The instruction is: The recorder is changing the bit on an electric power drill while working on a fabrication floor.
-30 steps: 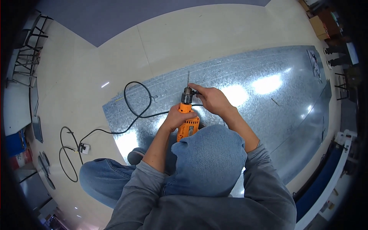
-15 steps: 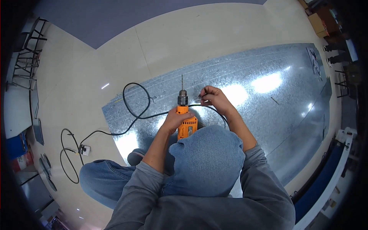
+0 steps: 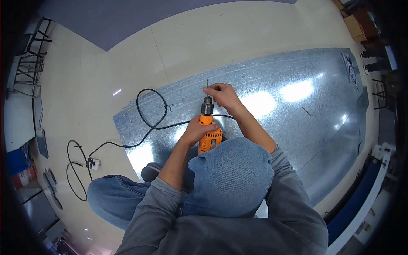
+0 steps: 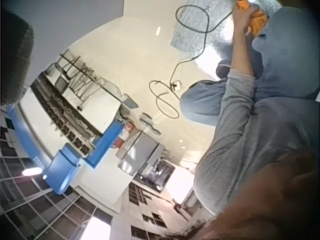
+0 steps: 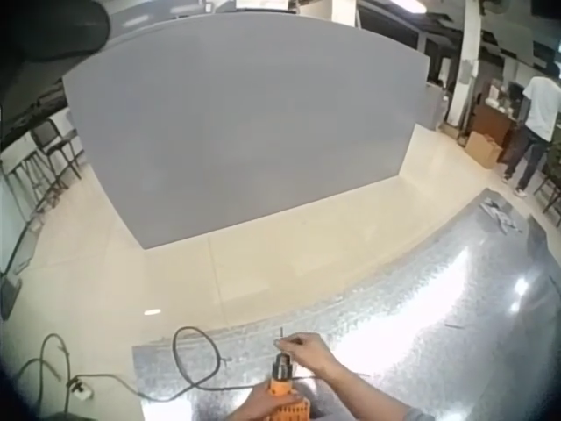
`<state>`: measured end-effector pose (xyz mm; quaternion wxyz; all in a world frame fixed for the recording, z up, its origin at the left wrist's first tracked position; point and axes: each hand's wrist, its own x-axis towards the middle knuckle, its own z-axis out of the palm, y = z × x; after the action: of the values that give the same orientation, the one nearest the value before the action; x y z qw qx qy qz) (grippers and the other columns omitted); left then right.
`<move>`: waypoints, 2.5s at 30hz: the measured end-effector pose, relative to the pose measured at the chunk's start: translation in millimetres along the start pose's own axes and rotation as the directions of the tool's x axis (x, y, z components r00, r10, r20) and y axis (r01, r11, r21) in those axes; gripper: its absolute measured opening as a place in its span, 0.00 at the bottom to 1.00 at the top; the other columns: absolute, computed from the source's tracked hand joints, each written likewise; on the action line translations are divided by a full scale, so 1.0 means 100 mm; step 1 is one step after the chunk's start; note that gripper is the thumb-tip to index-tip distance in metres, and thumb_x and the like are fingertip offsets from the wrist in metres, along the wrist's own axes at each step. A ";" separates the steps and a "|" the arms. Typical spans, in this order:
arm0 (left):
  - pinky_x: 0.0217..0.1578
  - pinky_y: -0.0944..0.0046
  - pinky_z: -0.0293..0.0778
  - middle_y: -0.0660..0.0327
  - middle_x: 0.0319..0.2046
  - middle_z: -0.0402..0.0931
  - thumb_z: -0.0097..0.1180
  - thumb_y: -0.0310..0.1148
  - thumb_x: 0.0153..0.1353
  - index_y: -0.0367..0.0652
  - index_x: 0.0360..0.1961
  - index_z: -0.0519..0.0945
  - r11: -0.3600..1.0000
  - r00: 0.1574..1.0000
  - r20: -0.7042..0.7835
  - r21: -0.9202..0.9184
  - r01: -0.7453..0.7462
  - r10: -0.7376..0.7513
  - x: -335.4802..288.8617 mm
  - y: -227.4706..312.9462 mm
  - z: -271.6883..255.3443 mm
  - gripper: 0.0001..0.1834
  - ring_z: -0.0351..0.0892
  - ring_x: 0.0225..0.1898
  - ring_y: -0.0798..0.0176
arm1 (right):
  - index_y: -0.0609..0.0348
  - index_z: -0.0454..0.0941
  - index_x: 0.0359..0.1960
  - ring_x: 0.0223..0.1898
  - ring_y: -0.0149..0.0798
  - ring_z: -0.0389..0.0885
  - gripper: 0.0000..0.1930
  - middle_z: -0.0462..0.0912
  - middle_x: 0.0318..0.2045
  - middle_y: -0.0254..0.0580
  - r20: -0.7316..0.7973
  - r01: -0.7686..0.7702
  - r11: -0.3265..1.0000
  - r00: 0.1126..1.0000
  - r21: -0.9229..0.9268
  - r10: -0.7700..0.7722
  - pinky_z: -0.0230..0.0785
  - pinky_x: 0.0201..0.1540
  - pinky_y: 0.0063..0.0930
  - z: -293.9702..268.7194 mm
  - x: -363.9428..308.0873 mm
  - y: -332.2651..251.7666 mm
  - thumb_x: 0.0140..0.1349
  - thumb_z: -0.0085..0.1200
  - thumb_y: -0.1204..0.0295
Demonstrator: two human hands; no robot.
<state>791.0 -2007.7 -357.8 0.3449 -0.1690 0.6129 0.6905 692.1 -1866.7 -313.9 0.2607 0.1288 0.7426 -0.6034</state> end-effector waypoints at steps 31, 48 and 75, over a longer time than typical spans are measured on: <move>0.36 0.66 0.76 0.59 0.34 0.78 0.66 0.36 0.52 0.35 0.41 0.76 0.945 0.983 -0.181 -0.326 -0.020 -0.041 0.16 -0.11 -0.19 0.20 0.79 0.34 0.65 | 0.60 0.81 0.39 0.43 0.51 0.77 0.12 0.77 0.41 0.54 -0.252 -0.042 0.663 0.941 -0.748 -0.225 0.70 0.48 0.38 -1.15 -0.27 1.51 0.55 0.54 0.70; 0.32 0.63 0.77 0.57 0.32 0.77 0.70 0.28 0.43 0.34 0.49 0.69 0.980 0.942 -0.327 -0.146 -0.134 0.080 0.11 0.10 -0.28 0.32 0.79 0.33 0.64 | 0.55 0.71 0.55 0.49 0.44 0.74 0.24 0.74 0.47 0.46 0.374 0.383 0.465 0.920 -0.798 -0.117 0.68 0.54 0.39 -0.09 -1.24 1.02 0.60 0.54 0.59; 0.21 0.61 0.77 0.58 0.24 0.75 0.68 0.29 0.47 0.37 0.34 0.71 0.892 0.926 -0.374 -0.434 -0.127 -0.051 0.02 0.56 -0.78 0.18 0.78 0.23 0.63 | 0.59 0.61 0.59 0.50 0.49 0.76 0.34 0.78 0.45 0.51 0.389 0.373 0.258 0.921 -0.891 0.015 0.64 0.52 0.43 0.21 -0.90 0.87 0.52 0.59 0.59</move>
<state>736.6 -2083.0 -333.8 0.1587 -0.3611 0.4938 0.7749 816.1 -1855.4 -340.0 0.3302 -0.2393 0.9100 -0.0750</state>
